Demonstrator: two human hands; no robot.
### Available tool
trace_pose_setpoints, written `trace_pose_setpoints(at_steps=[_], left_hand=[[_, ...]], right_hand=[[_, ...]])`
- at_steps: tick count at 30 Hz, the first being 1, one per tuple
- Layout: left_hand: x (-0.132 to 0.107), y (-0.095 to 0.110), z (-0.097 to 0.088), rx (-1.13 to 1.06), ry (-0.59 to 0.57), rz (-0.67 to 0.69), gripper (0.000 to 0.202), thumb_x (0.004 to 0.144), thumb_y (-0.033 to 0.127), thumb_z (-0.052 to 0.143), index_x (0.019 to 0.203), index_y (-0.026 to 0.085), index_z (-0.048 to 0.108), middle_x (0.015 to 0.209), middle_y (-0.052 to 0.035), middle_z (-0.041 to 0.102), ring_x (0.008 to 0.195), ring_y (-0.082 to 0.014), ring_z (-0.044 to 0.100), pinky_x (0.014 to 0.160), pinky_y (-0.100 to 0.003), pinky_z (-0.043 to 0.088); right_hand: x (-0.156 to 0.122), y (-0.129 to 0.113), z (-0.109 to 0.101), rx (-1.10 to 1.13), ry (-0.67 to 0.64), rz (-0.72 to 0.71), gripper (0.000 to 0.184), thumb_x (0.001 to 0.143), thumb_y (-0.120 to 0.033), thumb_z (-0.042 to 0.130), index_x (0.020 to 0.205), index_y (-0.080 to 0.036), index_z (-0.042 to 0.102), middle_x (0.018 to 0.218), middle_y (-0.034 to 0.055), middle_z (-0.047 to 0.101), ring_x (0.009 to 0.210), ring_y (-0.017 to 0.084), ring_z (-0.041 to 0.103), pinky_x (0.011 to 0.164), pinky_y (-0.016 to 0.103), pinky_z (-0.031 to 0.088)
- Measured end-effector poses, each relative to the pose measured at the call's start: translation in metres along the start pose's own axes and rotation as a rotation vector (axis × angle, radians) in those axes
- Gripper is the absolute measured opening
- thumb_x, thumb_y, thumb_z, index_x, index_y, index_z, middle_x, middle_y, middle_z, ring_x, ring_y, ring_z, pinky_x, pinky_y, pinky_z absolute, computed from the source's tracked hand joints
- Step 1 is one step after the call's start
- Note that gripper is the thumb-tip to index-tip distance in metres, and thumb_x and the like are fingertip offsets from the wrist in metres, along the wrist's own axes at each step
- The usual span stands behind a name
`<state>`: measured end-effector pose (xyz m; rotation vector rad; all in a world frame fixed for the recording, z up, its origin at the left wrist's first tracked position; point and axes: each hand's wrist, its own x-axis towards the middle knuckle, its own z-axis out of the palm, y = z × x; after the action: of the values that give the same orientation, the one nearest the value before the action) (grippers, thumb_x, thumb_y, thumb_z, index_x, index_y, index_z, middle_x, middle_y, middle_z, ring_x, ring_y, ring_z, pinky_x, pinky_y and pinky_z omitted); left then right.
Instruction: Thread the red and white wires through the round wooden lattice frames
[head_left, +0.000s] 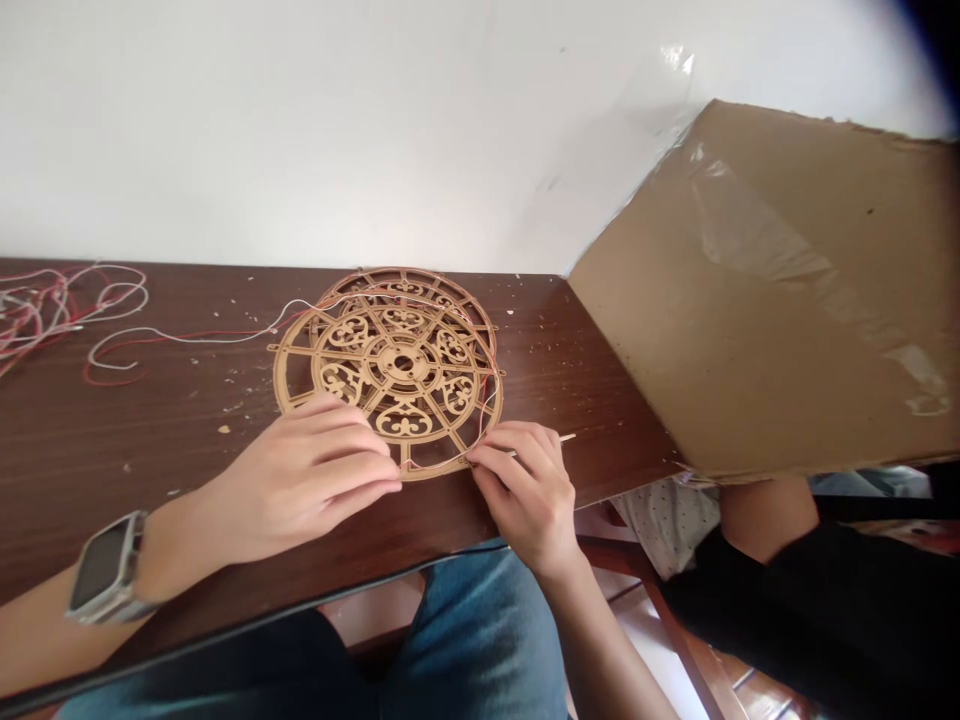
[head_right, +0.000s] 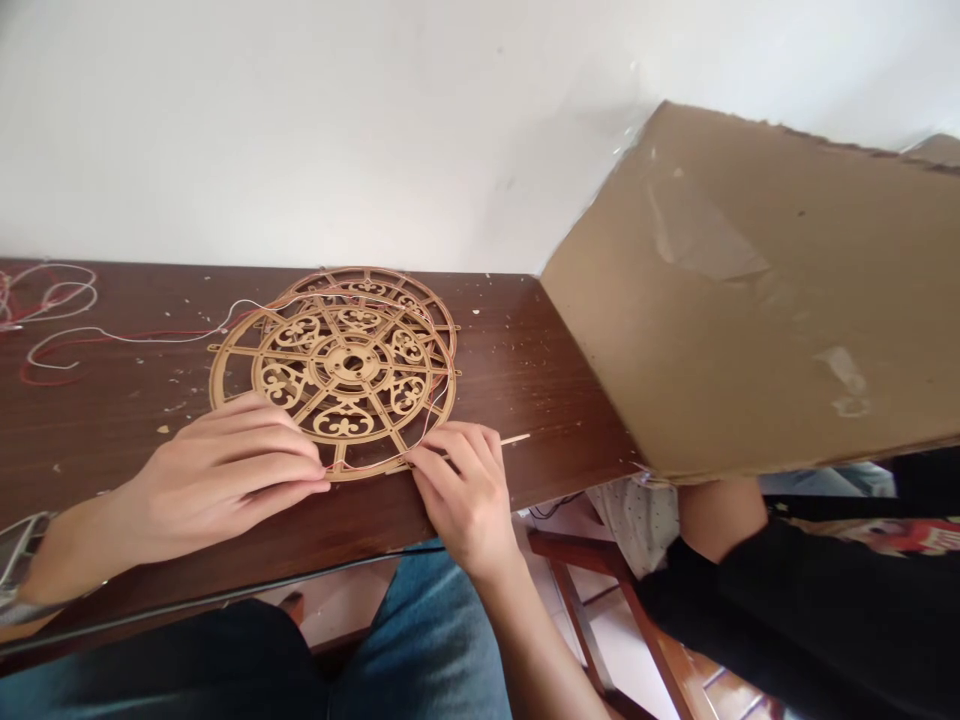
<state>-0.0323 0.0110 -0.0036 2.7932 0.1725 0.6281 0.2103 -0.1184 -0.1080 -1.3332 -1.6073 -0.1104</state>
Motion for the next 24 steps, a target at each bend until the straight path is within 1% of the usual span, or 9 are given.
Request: trace_pose_setpoints(at_steps=[6, 11, 14, 17, 20, 22, 24], left_hand=[[0.0, 0.0, 0.002, 0.001, 0.002, -0.005, 0.016, 0.1, 0.01, 0.077, 0.11, 0.021, 0.07, 0.099, -0.0009, 0.079, 0.088, -0.0184, 0.066, 0.085, -0.039, 0.048], [0.0, 0.001, 0.002, 0.01, -0.003, 0.008, 0.014, 0.101, 0.01, 0.075, 0.109, 0.02, 0.07, 0.097, -0.001, 0.079, 0.086, -0.0185, 0.066, 0.085, -0.039, 0.048], [0.0, 0.001, 0.002, 0.003, -0.004, -0.002, 0.013, 0.101, 0.01, 0.075, 0.108, 0.02, 0.07, 0.098, -0.0015, 0.08, 0.086, -0.0186, 0.068, 0.086, -0.038, 0.049], [-0.001, 0.0, 0.002, -0.007, 0.003, -0.017, 0.014, 0.101, 0.009, 0.075, 0.109, 0.021, 0.071, 0.098, -0.0018, 0.08, 0.087, -0.0187, 0.069, 0.086, -0.038, 0.05], [0.001, 0.0, 0.001, -0.001, -0.002, -0.016, 0.016, 0.1, 0.009, 0.076, 0.108, 0.021, 0.071, 0.098, -0.0012, 0.081, 0.087, -0.0185, 0.071, 0.087, -0.039, 0.052], [0.003, 0.001, -0.002, 0.001, 0.009, -0.005, 0.017, 0.097, 0.011, 0.08, 0.108, 0.022, 0.072, 0.097, -0.0002, 0.081, 0.086, -0.0186, 0.072, 0.087, -0.039, 0.053], [0.002, 0.001, -0.01, 0.0, 0.047, -0.009, 0.024, 0.093, 0.014, 0.086, 0.111, 0.024, 0.074, 0.096, 0.0009, 0.082, 0.087, -0.0194, 0.073, 0.087, -0.041, 0.055]], right_hand=[[0.0, -0.002, -0.001, -0.05, -0.014, -0.008, 0.016, 0.105, -0.005, 0.067, 0.107, -0.02, 0.071, 0.107, 0.0015, 0.071, 0.111, 0.017, 0.064, 0.1, 0.037, 0.043], [0.0, -0.002, -0.001, -0.104, -0.023, -0.015, 0.016, 0.106, -0.006, 0.066, 0.103, -0.02, 0.073, 0.106, 0.0007, 0.072, 0.11, 0.016, 0.064, 0.101, 0.038, 0.039], [-0.001, -0.002, 0.0, -0.085, 0.002, -0.005, 0.013, 0.106, -0.008, 0.069, 0.105, -0.021, 0.073, 0.107, 0.0005, 0.073, 0.111, 0.016, 0.066, 0.101, 0.038, 0.04], [-0.002, -0.002, 0.0, -0.043, 0.052, -0.002, 0.013, 0.103, -0.007, 0.071, 0.108, -0.019, 0.073, 0.107, 0.002, 0.074, 0.111, 0.016, 0.069, 0.1, 0.038, 0.044], [-0.003, -0.002, 0.0, -0.03, 0.061, -0.008, 0.014, 0.103, -0.006, 0.071, 0.108, -0.019, 0.073, 0.106, 0.0033, 0.073, 0.11, 0.016, 0.07, 0.098, 0.037, 0.046], [-0.003, -0.002, -0.001, -0.037, 0.053, -0.016, 0.014, 0.103, -0.007, 0.07, 0.108, -0.019, 0.073, 0.107, 0.0038, 0.072, 0.109, 0.016, 0.069, 0.098, 0.037, 0.046], [-0.002, -0.003, -0.001, -0.044, 0.058, -0.014, 0.015, 0.103, -0.006, 0.07, 0.107, -0.02, 0.074, 0.107, 0.0041, 0.071, 0.109, 0.016, 0.068, 0.098, 0.037, 0.046]])
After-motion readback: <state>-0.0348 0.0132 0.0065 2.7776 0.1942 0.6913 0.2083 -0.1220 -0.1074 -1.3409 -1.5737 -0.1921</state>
